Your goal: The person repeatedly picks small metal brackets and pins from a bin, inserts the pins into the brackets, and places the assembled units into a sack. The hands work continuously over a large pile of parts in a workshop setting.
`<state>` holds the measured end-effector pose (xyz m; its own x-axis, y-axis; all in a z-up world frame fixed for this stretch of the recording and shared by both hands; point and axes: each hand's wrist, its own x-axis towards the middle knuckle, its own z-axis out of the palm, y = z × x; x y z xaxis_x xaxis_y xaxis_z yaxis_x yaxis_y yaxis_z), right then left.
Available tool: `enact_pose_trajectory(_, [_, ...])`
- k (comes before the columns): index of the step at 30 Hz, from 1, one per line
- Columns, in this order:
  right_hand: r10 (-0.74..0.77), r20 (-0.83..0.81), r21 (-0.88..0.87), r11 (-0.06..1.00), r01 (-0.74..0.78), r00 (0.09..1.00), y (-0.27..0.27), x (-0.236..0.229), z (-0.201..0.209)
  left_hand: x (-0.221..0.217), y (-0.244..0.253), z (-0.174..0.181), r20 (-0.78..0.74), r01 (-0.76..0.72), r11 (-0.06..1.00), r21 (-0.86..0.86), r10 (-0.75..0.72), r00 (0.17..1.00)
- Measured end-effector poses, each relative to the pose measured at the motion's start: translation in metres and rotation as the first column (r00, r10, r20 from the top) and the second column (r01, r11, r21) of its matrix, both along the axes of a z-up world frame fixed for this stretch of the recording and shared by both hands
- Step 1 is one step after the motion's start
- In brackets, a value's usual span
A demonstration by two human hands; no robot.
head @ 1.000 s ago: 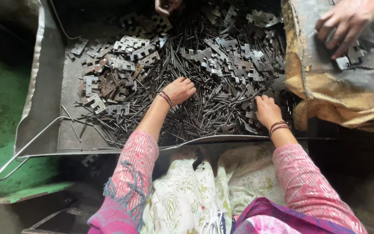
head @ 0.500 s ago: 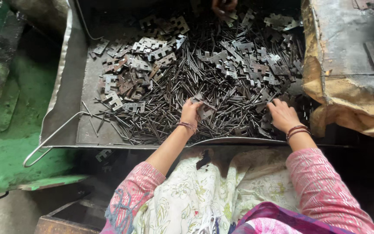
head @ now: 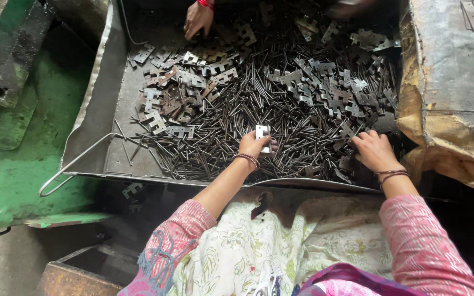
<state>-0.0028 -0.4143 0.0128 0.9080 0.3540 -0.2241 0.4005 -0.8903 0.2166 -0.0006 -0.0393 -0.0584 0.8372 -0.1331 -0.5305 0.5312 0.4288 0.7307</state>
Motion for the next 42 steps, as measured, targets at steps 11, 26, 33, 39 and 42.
enact_pose_trajectory(11, [-0.334,-0.047,0.801,0.55,0.235,0.941,0.139,-0.018,0.062,-0.001,-0.001,0.011,-0.003,0.04,0.998,-0.052,-0.04,0.999])
enact_pose_trajectory(26, [-0.152,0.212,0.671,0.741,-0.031,0.965,0.266,-0.026,0.037,-0.001,-0.003,-0.002,0.06,-0.05,0.945,-0.322,0.073,0.996])
enact_pose_trajectory(33, [-0.285,0.158,0.807,0.589,0.042,0.945,0.256,-0.029,0.051,0.0,0.002,0.015,0.041,-0.066,0.91,-0.409,0.091,0.995])
enact_pose_trajectory(39, [-0.272,0.24,0.728,0.685,0.013,0.932,0.256,-0.033,0.032,-0.002,-0.005,0.011,0.138,0.005,0.897,-0.442,0.062,0.989])
enact_pose_trajectory(42, [-0.264,0.279,0.672,0.741,0.009,0.923,0.264,-0.034,0.015,-0.004,-0.004,0.004,0.083,0.008,0.888,-0.46,0.035,0.996])
